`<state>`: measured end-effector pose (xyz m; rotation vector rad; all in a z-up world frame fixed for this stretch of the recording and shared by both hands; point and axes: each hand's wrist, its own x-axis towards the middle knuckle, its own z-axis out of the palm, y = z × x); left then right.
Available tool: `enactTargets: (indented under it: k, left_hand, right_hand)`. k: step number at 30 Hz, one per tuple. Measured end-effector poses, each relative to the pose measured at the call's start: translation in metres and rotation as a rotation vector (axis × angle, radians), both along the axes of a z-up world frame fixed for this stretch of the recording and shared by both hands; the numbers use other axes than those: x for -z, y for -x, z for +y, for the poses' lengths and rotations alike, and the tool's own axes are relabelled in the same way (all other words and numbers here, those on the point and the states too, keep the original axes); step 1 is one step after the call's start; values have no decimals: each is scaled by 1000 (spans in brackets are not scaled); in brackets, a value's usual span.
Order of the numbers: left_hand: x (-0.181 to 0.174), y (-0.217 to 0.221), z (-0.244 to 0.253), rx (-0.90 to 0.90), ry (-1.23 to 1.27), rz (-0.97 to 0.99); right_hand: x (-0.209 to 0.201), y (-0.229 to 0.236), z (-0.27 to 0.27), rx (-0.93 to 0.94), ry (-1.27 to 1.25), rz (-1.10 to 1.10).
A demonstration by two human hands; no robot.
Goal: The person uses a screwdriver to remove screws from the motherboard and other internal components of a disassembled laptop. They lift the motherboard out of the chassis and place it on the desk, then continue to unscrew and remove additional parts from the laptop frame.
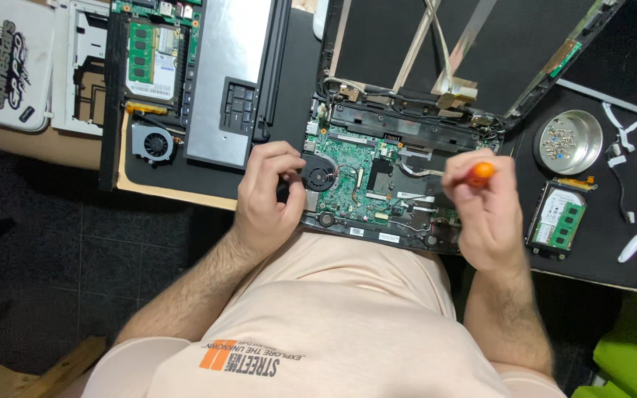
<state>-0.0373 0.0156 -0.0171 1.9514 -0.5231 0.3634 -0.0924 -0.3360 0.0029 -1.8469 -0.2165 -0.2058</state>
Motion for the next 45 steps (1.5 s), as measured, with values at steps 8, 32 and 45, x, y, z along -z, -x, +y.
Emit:
enactTargets:
  k: [8,32,45]
  left_hand:
    - [5,-1,1,5,-4,-11]
    - [6,-4,1,10,-62,-58]
    - [11,-2,0,2,-88,-40]
  right_hand:
    - [-10,1,38,-48,22,-81]
    - [13,28,56,42,241,-356]
    - [-23,16,70,-55,-69,-326]
